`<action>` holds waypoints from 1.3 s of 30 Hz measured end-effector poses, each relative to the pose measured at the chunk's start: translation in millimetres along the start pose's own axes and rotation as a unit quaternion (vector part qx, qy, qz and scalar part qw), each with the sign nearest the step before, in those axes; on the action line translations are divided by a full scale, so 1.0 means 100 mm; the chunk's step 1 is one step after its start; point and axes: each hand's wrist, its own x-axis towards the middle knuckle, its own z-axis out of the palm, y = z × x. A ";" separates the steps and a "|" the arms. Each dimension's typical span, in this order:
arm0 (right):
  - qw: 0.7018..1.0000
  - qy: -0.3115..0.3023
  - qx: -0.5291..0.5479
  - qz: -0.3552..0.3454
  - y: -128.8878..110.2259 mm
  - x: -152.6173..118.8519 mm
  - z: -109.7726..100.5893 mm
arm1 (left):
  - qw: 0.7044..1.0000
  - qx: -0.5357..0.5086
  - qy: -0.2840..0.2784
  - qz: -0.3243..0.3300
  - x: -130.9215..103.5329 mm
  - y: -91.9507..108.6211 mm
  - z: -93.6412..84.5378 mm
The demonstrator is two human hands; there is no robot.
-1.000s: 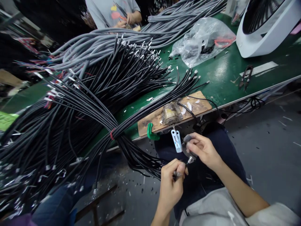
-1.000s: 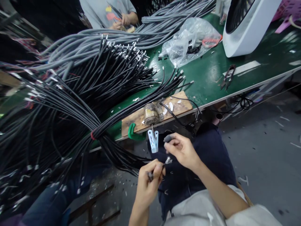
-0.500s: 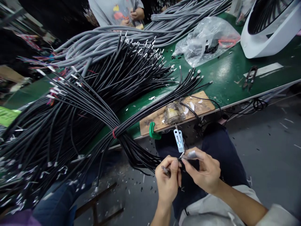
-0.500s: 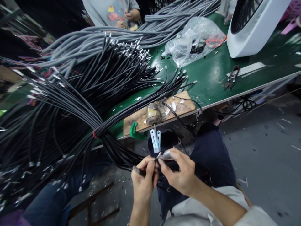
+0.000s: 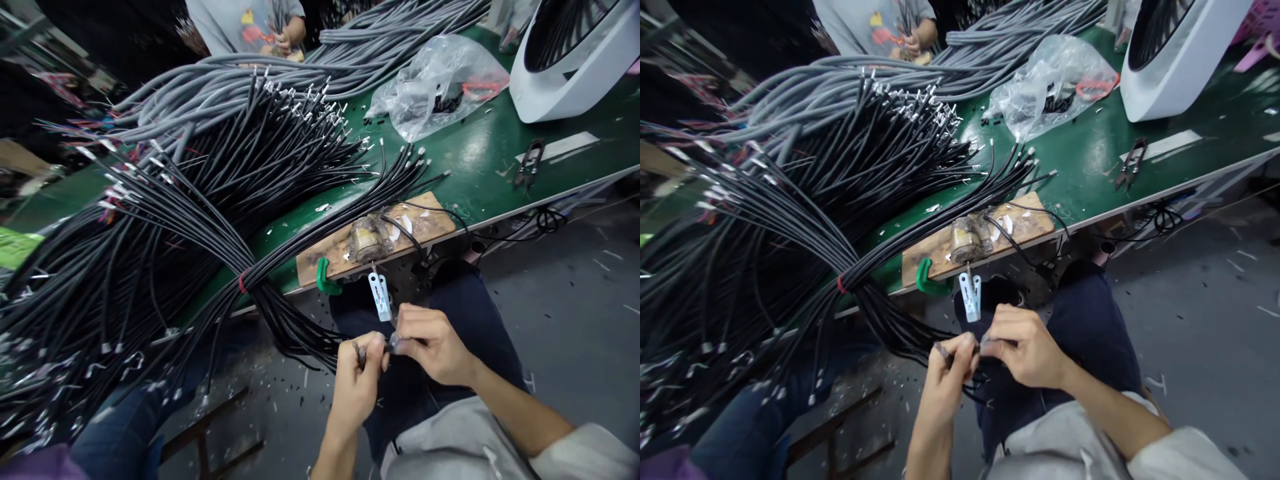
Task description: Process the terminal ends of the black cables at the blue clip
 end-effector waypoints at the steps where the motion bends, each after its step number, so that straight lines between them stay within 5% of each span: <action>1: 0.992 -0.033 0.108 0.051 0.02 -0.01 0.01 | 0.999 0.005 -0.036 0.028 0.02 0.02 -0.04; 3: 0.939 -0.076 0.294 0.160 0.07 -0.02 0.03 | 0.992 0.000 -0.073 0.100 0.07 0.03 -0.09; 6: 0.887 -0.090 0.368 0.264 0.13 0.00 0.04 | 0.985 -0.016 -0.043 0.167 0.12 -0.01 -0.09; 9: 0.897 -0.069 0.318 0.298 0.17 0.14 -0.07 | 0.985 -0.005 0.002 0.171 0.12 -0.07 -0.04; 14: 0.941 0.053 0.211 0.259 0.11 0.51 -0.27 | 0.984 -0.008 0.035 0.174 0.04 -0.07 -0.01; 18: 0.960 0.023 0.169 0.223 0.00 0.65 -0.18 | 0.977 -0.028 0.081 0.198 0.05 -0.04 -0.03; 25: 0.878 0.002 0.410 0.248 0.02 0.60 0.01 | 0.980 -0.054 0.085 0.170 0.15 -0.04 -0.02; 33: 0.821 -0.032 0.497 0.279 0.23 0.47 -0.04 | 0.989 -0.053 0.062 0.127 0.13 -0.02 0.00; 36: 0.832 0.017 0.479 0.280 0.36 0.34 -0.16 | 0.988 -0.047 0.055 0.139 0.09 -0.03 -0.02; 39: 0.883 0.054 0.385 0.262 0.41 0.18 -0.29 | 0.986 -0.051 0.031 0.155 0.04 -0.08 -0.05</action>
